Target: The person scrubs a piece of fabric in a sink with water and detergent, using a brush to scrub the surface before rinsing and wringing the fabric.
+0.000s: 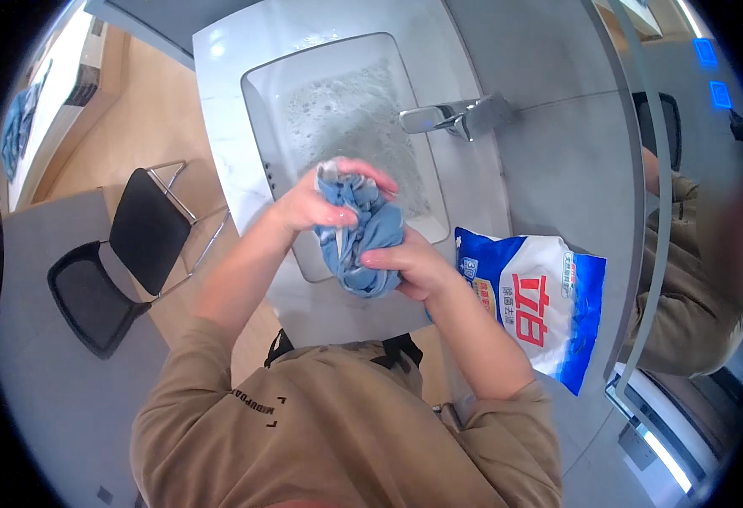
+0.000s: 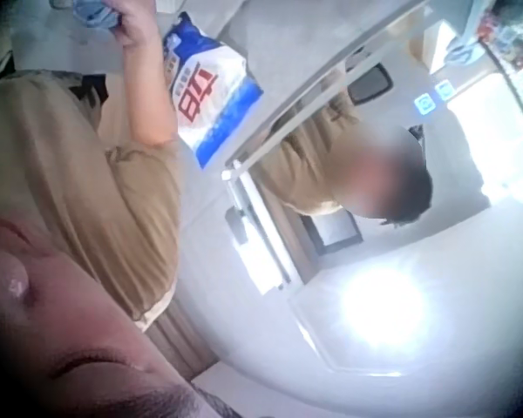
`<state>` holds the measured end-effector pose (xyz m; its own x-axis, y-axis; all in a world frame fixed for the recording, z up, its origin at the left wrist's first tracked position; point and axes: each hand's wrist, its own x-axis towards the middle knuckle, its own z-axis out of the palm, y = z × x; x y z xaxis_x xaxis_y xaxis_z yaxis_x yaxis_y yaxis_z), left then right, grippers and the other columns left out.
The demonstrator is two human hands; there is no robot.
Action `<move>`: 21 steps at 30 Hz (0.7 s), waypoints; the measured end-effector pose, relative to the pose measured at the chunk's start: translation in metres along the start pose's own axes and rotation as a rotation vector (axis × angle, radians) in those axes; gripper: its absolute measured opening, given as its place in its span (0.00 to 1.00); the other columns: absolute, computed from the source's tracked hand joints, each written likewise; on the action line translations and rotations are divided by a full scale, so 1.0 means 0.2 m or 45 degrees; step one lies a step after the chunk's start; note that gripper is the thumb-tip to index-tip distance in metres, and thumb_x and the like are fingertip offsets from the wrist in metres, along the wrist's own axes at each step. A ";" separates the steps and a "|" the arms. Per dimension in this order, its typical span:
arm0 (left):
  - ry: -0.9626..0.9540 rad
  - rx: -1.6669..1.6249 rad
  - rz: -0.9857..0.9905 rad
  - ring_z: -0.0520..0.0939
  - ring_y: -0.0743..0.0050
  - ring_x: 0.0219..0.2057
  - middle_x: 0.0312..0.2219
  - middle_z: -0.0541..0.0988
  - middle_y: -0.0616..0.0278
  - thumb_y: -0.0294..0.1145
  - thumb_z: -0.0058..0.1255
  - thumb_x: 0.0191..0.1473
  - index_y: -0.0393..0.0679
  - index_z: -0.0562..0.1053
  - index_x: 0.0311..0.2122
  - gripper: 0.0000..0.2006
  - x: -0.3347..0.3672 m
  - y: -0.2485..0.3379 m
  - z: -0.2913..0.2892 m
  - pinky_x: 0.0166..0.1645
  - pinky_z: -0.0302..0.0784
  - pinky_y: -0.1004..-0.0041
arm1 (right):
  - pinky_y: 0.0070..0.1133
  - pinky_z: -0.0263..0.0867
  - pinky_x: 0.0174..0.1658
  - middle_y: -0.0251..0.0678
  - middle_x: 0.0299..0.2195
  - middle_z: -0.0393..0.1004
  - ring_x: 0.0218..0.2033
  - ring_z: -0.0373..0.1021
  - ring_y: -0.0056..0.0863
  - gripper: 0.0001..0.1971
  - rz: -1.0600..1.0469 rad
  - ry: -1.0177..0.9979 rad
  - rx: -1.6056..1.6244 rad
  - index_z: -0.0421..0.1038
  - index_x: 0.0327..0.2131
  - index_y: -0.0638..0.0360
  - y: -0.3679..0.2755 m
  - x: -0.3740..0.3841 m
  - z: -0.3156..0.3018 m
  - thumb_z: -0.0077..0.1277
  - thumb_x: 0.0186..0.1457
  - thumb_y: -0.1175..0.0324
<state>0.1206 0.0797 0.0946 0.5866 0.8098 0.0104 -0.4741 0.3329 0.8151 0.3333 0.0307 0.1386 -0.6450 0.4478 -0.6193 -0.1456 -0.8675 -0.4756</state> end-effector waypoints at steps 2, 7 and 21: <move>0.052 0.169 0.029 0.79 0.68 0.42 0.35 0.79 0.57 0.31 0.67 0.38 0.39 0.75 0.38 0.19 0.00 -0.08 0.03 0.48 0.76 0.64 | 0.29 0.71 0.50 0.38 0.46 0.76 0.46 0.75 0.31 0.34 0.075 0.119 -0.083 0.67 0.54 0.62 -0.03 0.04 0.03 0.68 0.43 0.68; 0.608 0.488 -0.057 0.75 0.78 0.28 0.26 0.76 0.66 0.28 0.62 0.42 0.39 0.73 0.30 0.10 0.03 -0.17 0.09 0.36 0.74 0.72 | 0.28 0.71 0.47 0.40 0.43 0.77 0.43 0.75 0.31 0.37 -0.190 0.429 -0.985 0.69 0.51 0.62 -0.05 0.20 0.06 0.72 0.35 0.63; 1.000 -0.381 -0.333 0.79 0.68 0.40 0.37 0.76 0.57 0.25 0.65 0.44 0.39 0.67 0.49 0.26 -0.01 -0.13 0.09 0.43 0.78 0.64 | 0.33 0.68 0.51 0.51 0.48 0.71 0.51 0.71 0.45 0.55 -0.124 0.849 -1.944 0.52 0.58 0.67 0.01 0.22 0.12 0.75 0.30 0.54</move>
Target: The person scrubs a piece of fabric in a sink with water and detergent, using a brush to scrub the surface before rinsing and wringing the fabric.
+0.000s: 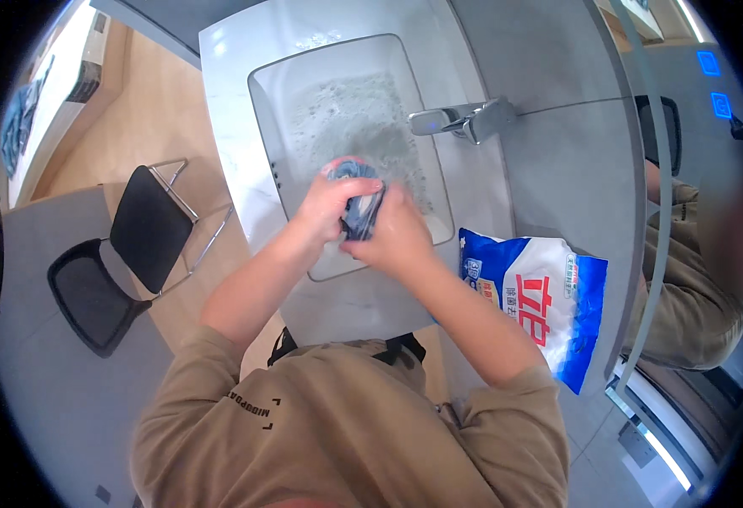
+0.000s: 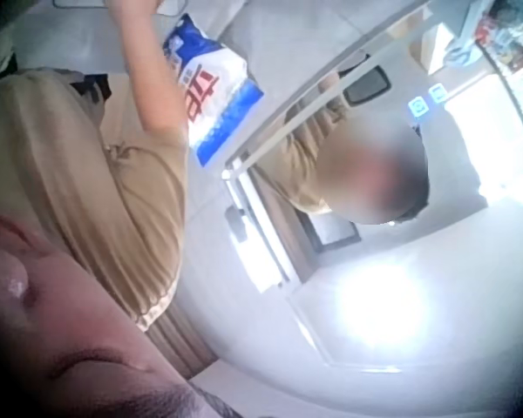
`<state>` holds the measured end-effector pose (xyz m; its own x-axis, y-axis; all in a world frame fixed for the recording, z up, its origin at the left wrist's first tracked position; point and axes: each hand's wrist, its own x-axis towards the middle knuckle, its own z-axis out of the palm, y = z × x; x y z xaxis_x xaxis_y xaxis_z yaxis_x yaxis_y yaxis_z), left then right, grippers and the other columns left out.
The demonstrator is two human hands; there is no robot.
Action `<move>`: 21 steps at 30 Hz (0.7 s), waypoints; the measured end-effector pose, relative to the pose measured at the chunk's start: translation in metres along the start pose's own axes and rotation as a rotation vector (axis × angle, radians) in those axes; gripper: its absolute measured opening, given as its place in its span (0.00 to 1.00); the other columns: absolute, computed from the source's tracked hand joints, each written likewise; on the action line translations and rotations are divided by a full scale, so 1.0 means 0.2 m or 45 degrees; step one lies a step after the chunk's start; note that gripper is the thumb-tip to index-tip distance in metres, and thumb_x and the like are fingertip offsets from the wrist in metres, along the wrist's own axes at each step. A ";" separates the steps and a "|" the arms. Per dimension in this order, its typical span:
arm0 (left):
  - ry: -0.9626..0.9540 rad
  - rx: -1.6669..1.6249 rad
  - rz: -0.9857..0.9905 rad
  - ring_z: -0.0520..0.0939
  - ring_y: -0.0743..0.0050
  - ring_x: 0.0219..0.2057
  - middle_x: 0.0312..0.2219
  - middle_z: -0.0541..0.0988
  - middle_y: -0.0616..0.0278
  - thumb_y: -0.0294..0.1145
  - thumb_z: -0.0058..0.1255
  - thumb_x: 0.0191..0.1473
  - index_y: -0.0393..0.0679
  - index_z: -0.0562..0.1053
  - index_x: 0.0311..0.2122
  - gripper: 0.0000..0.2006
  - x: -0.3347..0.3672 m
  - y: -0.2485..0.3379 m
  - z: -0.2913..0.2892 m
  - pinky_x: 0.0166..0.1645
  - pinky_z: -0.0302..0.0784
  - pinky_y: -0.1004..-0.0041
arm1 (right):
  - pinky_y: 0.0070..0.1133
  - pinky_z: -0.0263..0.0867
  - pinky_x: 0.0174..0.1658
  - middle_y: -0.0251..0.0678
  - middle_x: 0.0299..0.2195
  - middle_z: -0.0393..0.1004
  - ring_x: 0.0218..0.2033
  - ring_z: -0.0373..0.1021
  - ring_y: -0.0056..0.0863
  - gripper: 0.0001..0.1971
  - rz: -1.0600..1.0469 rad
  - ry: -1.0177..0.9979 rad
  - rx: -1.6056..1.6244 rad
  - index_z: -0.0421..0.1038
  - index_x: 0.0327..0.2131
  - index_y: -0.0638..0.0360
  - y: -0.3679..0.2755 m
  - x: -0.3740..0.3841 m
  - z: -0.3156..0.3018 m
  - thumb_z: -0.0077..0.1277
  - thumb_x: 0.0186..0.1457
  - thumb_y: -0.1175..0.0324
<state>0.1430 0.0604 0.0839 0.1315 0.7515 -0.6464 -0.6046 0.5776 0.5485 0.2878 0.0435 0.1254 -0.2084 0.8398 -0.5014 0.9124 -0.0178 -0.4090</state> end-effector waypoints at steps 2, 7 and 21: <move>-0.214 -0.024 0.049 0.80 0.64 0.40 0.36 0.77 0.55 0.23 0.63 0.42 0.41 0.69 0.47 0.24 -0.01 0.07 -0.03 0.46 0.78 0.62 | 0.35 0.65 0.55 0.46 0.54 0.65 0.57 0.65 0.43 0.54 -0.349 0.158 0.590 0.50 0.61 0.62 0.10 -0.10 -0.02 0.74 0.35 0.54; -0.615 -0.391 0.108 0.81 0.60 0.43 0.42 0.79 0.52 0.24 0.66 0.36 0.43 0.71 0.45 0.26 -0.06 0.14 -0.04 0.49 0.78 0.61 | 0.37 0.68 0.54 0.42 0.53 0.66 0.53 0.67 0.39 0.47 -0.013 -0.243 2.050 0.54 0.63 0.51 0.21 -0.16 -0.04 0.71 0.39 0.64; -0.241 0.904 0.697 0.77 0.76 0.34 0.30 0.77 0.64 0.27 0.66 0.35 0.42 0.75 0.34 0.17 -0.05 0.03 0.07 0.40 0.74 0.71 | 0.24 0.72 0.37 0.33 0.37 0.77 0.36 0.75 0.24 0.34 -0.027 -0.140 0.963 0.69 0.47 0.58 0.10 0.00 0.10 0.72 0.33 0.69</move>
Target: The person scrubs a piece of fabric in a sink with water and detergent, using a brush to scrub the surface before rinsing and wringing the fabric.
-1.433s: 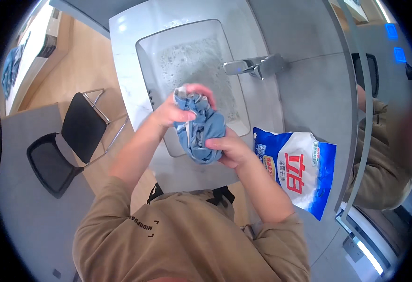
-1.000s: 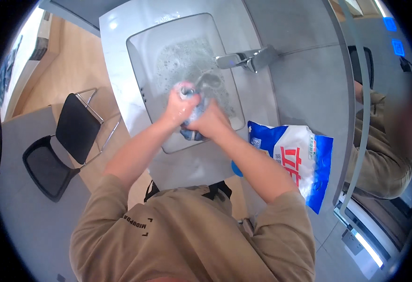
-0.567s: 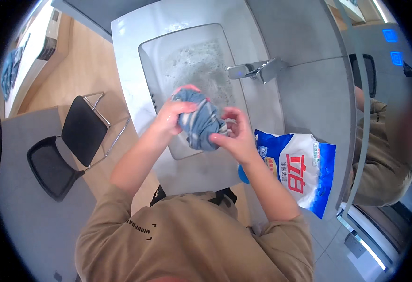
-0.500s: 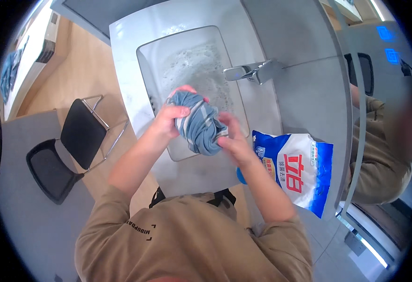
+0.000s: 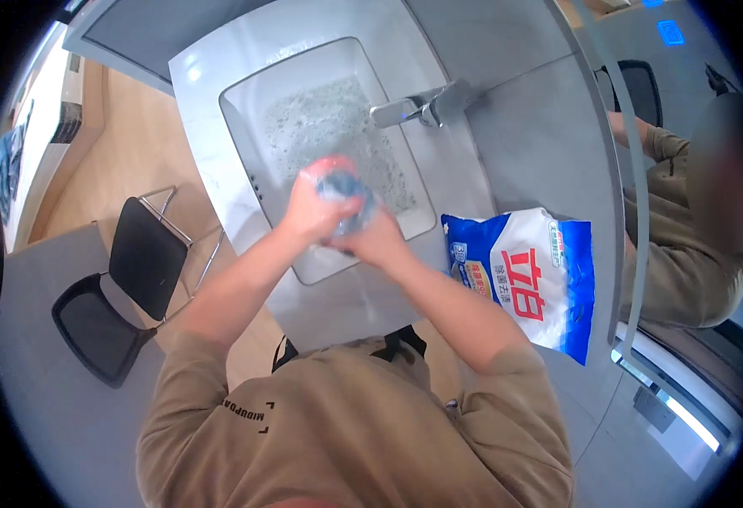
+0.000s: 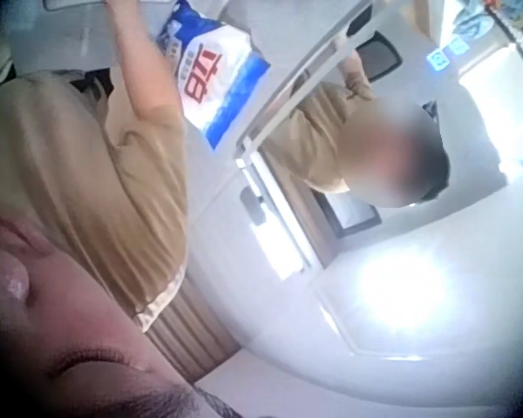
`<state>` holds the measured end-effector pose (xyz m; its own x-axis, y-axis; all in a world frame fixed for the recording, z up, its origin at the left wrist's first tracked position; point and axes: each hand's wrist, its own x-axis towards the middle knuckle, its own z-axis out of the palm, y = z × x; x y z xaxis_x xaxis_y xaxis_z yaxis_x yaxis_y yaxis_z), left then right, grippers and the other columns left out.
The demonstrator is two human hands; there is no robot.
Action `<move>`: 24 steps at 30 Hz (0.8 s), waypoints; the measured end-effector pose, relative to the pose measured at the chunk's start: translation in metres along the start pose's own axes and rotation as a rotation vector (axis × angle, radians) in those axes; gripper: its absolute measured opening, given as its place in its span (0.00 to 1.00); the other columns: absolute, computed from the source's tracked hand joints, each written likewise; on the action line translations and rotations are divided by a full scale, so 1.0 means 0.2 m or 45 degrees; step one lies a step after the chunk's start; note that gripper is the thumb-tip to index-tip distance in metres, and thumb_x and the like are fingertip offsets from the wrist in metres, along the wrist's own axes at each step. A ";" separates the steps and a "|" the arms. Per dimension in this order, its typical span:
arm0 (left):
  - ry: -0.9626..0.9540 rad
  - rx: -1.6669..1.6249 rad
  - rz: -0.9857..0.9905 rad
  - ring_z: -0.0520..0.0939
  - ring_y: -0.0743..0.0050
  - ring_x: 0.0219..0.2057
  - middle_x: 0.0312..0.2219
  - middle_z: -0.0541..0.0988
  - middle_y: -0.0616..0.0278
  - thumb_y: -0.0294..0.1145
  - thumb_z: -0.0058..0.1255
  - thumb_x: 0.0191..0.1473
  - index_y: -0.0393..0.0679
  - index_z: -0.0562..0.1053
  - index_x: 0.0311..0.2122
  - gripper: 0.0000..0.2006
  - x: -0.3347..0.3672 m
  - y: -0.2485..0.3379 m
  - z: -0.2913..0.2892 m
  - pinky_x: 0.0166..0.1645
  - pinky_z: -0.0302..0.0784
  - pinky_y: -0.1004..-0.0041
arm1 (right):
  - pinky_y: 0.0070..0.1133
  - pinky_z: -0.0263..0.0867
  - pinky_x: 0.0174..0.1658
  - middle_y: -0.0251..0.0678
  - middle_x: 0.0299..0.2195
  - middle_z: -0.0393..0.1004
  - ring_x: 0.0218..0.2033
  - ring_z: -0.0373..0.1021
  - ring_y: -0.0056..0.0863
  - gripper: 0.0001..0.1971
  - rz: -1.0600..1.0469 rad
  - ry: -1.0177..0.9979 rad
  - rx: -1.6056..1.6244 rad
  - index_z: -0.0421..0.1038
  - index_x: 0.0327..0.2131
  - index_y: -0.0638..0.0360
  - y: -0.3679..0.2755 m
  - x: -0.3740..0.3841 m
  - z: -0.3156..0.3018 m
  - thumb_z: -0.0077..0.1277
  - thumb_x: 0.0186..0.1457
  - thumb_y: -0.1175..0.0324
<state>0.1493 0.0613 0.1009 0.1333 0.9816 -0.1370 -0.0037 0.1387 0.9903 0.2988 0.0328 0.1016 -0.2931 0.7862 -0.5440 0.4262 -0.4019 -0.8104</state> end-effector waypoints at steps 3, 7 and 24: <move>0.197 0.073 -0.199 0.78 0.69 0.31 0.29 0.78 0.59 0.29 0.65 0.35 0.40 0.76 0.34 0.17 0.11 -0.17 0.07 0.40 0.76 0.69 | 0.28 0.72 0.39 0.38 0.37 0.78 0.37 0.76 0.30 0.35 0.109 0.397 -0.393 0.70 0.46 0.59 0.16 0.17 0.04 0.73 0.31 0.62; 0.417 0.040 -0.163 0.79 0.74 0.32 0.29 0.79 0.60 0.30 0.67 0.35 0.41 0.75 0.35 0.18 0.09 -0.24 0.15 0.40 0.76 0.70 | 0.32 0.72 0.42 0.44 0.38 0.79 0.40 0.77 0.38 0.36 0.206 0.349 -0.479 0.71 0.44 0.60 0.08 0.15 0.00 0.73 0.28 0.58; -0.544 -1.650 0.017 0.78 0.53 0.48 0.46 0.75 0.47 0.23 0.63 0.39 0.45 0.72 0.44 0.23 -0.06 -0.02 -0.19 0.53 0.76 0.58 | 0.30 0.68 0.54 0.36 0.52 0.69 0.53 0.67 0.33 0.40 0.197 -0.148 1.290 0.57 0.58 0.56 -0.17 -0.30 -0.13 0.69 0.43 0.70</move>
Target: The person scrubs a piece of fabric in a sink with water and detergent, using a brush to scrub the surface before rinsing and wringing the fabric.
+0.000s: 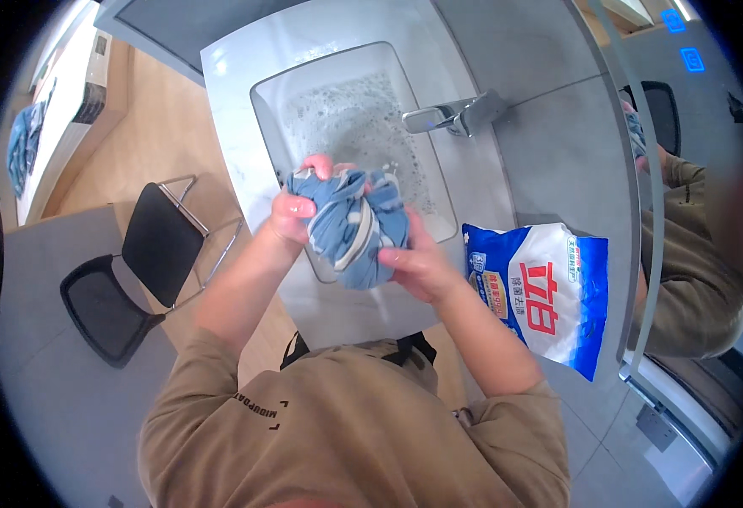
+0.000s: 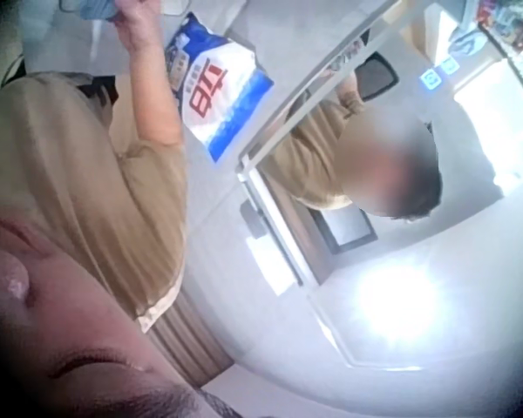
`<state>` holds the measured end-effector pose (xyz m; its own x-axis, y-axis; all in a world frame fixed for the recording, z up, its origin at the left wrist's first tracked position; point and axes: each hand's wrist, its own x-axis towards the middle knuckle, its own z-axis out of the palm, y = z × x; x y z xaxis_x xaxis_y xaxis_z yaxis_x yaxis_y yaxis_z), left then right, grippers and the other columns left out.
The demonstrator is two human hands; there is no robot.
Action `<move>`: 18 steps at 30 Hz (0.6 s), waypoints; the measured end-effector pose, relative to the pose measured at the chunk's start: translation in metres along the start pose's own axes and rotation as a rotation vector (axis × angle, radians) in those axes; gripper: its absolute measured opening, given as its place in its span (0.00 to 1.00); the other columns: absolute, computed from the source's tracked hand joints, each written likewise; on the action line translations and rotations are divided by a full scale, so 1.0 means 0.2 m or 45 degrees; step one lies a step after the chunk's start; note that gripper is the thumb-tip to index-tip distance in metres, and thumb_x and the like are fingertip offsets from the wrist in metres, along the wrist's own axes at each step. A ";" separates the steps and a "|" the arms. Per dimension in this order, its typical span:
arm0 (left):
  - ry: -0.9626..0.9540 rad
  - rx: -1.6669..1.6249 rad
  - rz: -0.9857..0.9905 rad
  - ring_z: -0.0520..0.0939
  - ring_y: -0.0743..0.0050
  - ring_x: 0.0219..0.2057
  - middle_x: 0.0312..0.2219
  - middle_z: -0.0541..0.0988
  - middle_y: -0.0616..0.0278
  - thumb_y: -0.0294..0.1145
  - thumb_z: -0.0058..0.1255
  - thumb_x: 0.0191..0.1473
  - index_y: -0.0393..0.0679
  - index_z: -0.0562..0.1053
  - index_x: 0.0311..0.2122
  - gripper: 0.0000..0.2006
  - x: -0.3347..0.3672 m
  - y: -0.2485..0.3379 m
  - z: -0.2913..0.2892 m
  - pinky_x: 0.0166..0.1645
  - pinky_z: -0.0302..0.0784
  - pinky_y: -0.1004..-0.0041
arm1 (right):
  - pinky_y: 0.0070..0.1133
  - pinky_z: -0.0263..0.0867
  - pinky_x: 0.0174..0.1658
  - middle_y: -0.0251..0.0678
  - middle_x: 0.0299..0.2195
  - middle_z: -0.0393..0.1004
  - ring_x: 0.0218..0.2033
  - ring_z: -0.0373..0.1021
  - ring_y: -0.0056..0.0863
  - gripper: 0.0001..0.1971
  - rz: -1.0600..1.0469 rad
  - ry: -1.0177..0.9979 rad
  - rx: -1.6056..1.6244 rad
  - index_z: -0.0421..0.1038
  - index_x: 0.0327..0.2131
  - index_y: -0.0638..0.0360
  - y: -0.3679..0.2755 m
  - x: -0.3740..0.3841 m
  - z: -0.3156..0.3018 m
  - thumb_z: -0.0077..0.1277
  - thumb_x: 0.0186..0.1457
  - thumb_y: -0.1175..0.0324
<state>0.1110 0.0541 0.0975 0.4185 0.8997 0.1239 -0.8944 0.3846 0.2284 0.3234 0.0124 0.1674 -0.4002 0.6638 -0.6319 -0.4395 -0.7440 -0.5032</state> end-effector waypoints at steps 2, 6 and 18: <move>-0.104 -0.012 -0.020 0.76 0.53 0.50 0.49 0.73 0.45 0.24 0.64 0.38 0.44 0.72 0.43 0.22 0.02 -0.02 -0.02 0.56 0.74 0.59 | 0.29 0.68 0.54 0.33 0.51 0.71 0.53 0.68 0.29 0.38 0.181 -0.349 -0.094 0.61 0.57 0.57 0.00 0.01 0.03 0.69 0.42 0.74; 0.053 0.394 -0.239 0.77 0.64 0.46 0.43 0.77 0.53 0.24 0.65 0.36 0.41 0.74 0.37 0.19 0.03 0.04 0.13 0.54 0.71 0.67 | 0.26 0.70 0.50 0.30 0.47 0.75 0.48 0.71 0.23 0.37 0.198 -0.357 -0.528 0.67 0.54 0.57 -0.01 0.00 0.11 0.71 0.37 0.77; 0.627 1.679 -0.183 0.76 0.75 0.27 0.24 0.77 0.59 0.27 0.60 0.38 0.38 0.74 0.32 0.12 0.11 -0.11 0.14 0.36 0.75 0.70 | 0.26 0.71 0.47 0.36 0.42 0.78 0.43 0.75 0.28 0.36 -0.285 0.160 -1.250 0.72 0.47 0.57 0.16 0.29 0.00 0.74 0.29 0.61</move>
<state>0.1439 0.0605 0.1232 0.1499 0.9539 -0.2598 0.0668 0.2524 0.9653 0.2865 0.0273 0.1150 -0.2770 0.8251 -0.4925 0.3838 -0.3749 -0.8439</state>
